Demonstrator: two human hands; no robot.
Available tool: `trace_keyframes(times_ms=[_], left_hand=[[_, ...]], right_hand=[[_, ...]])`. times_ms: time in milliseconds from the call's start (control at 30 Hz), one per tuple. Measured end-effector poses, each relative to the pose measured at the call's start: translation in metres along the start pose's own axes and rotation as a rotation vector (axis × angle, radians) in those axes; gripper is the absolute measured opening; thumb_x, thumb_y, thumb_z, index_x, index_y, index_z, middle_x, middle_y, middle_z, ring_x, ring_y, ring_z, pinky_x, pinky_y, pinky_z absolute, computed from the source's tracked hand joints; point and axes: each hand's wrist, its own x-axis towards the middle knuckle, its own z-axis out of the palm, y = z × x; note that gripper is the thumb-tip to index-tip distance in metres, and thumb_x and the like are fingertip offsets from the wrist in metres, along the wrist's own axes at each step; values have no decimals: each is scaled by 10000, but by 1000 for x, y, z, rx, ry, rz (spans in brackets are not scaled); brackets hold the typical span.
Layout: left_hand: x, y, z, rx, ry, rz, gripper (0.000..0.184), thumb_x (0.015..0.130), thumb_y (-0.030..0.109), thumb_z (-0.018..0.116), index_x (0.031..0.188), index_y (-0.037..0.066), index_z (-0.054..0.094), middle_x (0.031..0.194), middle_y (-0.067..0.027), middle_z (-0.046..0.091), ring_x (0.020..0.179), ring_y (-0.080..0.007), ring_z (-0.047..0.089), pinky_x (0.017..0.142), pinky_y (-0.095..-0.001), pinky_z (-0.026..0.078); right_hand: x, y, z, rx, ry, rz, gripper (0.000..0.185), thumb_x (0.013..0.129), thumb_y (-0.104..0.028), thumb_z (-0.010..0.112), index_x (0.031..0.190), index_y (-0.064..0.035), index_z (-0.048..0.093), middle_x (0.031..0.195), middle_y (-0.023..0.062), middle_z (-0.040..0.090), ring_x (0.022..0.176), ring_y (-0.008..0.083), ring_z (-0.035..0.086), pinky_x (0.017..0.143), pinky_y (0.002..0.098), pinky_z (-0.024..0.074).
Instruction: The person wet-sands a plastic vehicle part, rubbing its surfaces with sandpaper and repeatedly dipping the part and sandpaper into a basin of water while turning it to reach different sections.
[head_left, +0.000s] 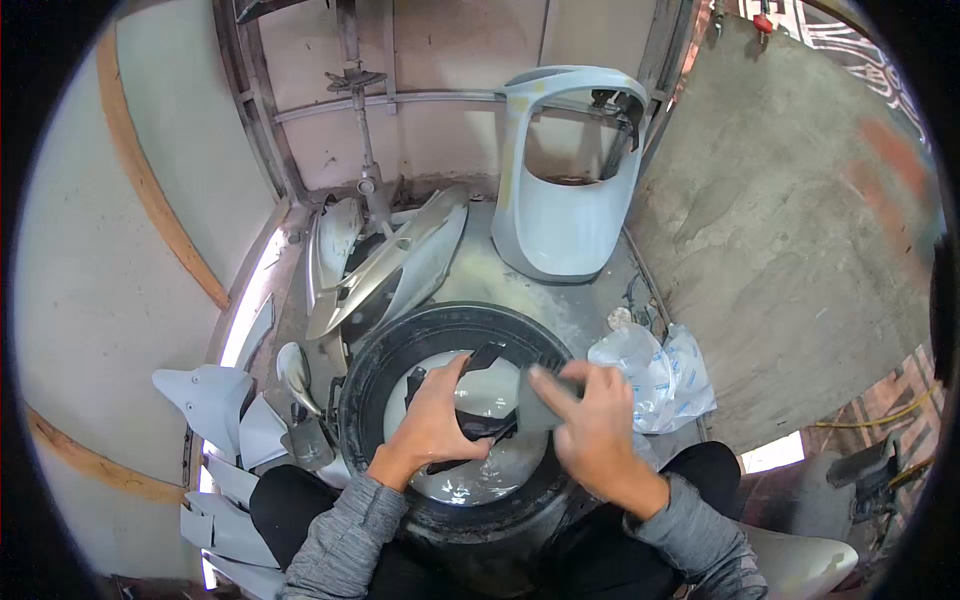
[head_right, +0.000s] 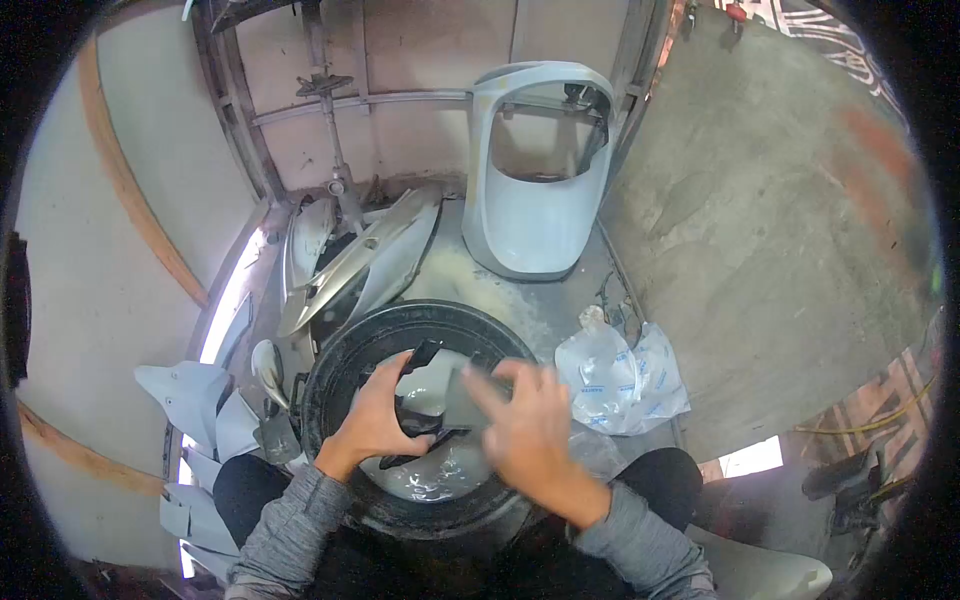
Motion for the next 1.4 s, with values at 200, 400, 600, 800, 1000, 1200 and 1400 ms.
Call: trace_keyframes(times_ms=[200,400,600,800,1000,1200,1400], left_hand=[[0,-11,4,21,4,8,1126,518,327,860,1454,-49,359,1345,-266,509,1252,-401,523,1078,-435,408],[13,-44,0,-122,154,-96,1096,576,324,863,1474,-40,353,1272,-240,607,1175,-359,603,1041,-407,449],[15,-113,1,-479,401,-263,1001,683,196,833,1495,-43,301,1286,-189,609,1125,-279,628,1015,-349,466],[-8,-129,17,-717,680,-387,995,754,111,783,1531,-47,182,1315,-193,551,1139,-253,597,1004,-341,468],[-19,-159,36,-813,861,-403,964,787,132,753,1542,-34,176,1420,-209,458,1258,-270,502,1085,-358,381],[-28,-159,70,-932,1147,-503,899,866,242,709,1543,-35,186,1485,-225,396,1346,-308,414,1147,-365,284],[-39,-169,93,-763,1030,-697,955,896,392,726,1532,-78,189,1539,-242,338,1403,-327,361,1170,-381,255]], right_hand=[[-3,-8,2,38,-15,-17,575,669,-13,603,1220,-142,705,1096,147,568,978,345,525,811,461,419],[15,77,86,445,7,347,388,749,-42,567,1106,-25,718,1032,180,631,989,321,573,884,396,452],[1,74,146,925,-326,781,307,829,-172,603,1055,6,707,1031,206,695,970,321,644,879,387,458],[-41,84,209,851,-316,953,298,851,-136,649,1085,44,686,910,124,720,807,257,671,778,395,495],[-89,70,254,1299,-82,1281,234,817,-25,668,1045,28,683,975,114,697,848,284,658,760,408,510],[-137,54,290,1093,-31,1789,334,803,15,638,1137,27,627,1083,171,677,909,326,666,821,498,526],[-148,65,332,1217,-285,1843,311,783,7,636,1093,24,629,989,181,659,845,356,666,766,521,543]])
